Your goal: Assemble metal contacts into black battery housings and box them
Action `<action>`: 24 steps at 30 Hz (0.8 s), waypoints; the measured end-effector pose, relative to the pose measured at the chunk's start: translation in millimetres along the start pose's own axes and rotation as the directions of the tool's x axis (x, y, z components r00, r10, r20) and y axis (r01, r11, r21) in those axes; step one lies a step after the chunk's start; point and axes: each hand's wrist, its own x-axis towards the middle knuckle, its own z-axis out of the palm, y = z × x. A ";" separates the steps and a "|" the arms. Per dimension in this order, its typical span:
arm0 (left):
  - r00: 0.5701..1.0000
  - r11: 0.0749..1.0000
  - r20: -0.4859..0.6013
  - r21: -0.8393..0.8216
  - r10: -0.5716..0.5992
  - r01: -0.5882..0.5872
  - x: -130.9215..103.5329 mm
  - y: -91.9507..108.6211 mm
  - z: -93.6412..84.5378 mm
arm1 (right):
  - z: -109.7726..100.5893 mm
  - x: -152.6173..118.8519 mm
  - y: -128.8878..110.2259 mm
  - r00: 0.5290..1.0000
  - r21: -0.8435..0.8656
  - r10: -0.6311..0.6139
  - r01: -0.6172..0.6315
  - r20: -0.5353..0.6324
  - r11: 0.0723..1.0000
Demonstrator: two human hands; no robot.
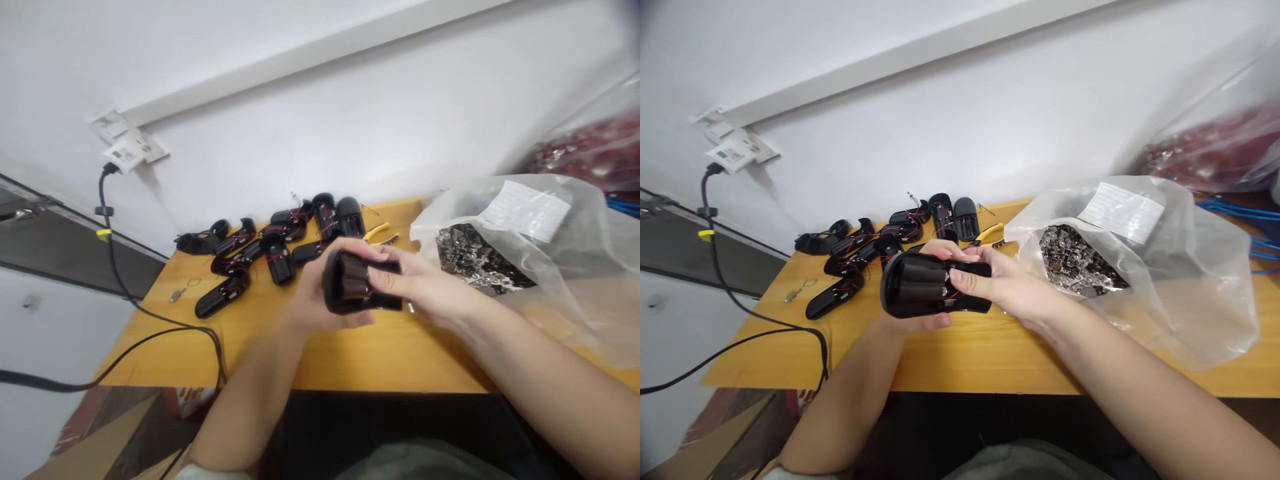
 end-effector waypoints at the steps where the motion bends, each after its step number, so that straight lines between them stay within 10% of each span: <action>1: 1.000 1.000 0.006 -0.020 -0.018 0.019 -0.4 -0.8 -0.2 | 1.8 0.5 -1.1 1.000 0.044 0.015 -0.015 0.008 0.999; 6: 0.993 0.997 -0.103 0.035 -0.060 0.064 -2.0 1.3 -12.4 | -6.1 9.9 0.6 0.969 0.117 -0.086 0.116 -0.231 0.986; 11: 0.971 0.943 -0.156 -0.306 -0.182 0.128 -6.0 3.4 -23.2 | -18.7 17.3 6.3 0.921 0.051 -0.153 0.183 -0.359 0.982; 15: 0.956 0.912 -0.123 -0.354 -0.267 0.209 -7.0 3.0 -23.3 | -13.0 14.0 7.6 0.915 -0.192 -0.278 0.229 -0.292 0.954; 24: 0.804 0.807 -0.363 0.193 -0.470 0.558 0.0 2.0 0.7 | -1.6 8.6 7.1 0.902 -0.405 -0.432 0.395 0.001 0.824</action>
